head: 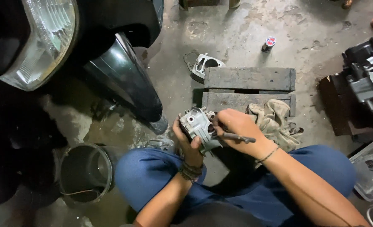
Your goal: Cleaning and scraping carbon deposits from a motorcycle cylinder head using a small metal tool
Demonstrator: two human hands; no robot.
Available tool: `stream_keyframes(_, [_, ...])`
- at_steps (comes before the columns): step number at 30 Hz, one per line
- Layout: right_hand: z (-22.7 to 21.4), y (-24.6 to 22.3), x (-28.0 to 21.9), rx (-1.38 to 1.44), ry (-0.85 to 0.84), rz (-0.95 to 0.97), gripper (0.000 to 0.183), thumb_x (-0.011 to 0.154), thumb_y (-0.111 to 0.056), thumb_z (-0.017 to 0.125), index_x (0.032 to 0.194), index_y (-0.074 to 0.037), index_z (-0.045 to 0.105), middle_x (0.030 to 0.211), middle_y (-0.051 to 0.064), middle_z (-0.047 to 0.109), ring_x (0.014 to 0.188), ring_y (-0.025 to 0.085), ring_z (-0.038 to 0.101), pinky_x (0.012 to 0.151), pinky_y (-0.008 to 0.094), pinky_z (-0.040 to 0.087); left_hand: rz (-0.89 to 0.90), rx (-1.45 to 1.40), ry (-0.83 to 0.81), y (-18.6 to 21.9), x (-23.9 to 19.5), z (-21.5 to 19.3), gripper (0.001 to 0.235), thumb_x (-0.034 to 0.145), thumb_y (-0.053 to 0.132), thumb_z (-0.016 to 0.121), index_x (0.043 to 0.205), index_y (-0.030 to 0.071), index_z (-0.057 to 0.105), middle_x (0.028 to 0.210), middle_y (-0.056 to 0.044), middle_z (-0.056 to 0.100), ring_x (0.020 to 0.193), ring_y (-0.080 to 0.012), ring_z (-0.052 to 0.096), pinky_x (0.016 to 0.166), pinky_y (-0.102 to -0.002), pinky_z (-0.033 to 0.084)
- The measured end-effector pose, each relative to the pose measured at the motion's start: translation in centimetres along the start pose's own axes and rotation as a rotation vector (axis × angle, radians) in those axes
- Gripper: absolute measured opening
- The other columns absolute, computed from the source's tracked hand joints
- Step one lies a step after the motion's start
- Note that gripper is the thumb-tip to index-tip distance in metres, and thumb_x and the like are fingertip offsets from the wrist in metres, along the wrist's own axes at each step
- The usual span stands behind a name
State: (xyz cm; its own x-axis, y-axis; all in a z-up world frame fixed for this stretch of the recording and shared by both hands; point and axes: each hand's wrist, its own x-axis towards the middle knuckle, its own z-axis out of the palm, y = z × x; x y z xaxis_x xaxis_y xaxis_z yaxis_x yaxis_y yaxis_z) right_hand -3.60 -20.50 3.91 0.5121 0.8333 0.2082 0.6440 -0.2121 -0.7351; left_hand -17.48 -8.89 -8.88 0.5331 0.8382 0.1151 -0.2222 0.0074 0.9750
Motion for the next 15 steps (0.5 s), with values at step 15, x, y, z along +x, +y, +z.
stream_keyframes(15, [0.6, 1.3, 0.0, -0.135, -0.160, -0.056, 0.012, 0.094, -0.017, 0.055, 0.086, -0.010, 0.049, 0.071, 0.007, 0.045, 0.063, 0.029, 0.056, 0.055, 0.036, 0.051, -0.042, -0.061, -0.028, 1.7, 0.8, 0.1, 0.097, 0.072, 0.046, 0.074, 0.150, 0.002, 0.037, 0.138, -0.023, 0.047, 0.125, -0.0290, 0.043, 0.111, -0.050, 0.031])
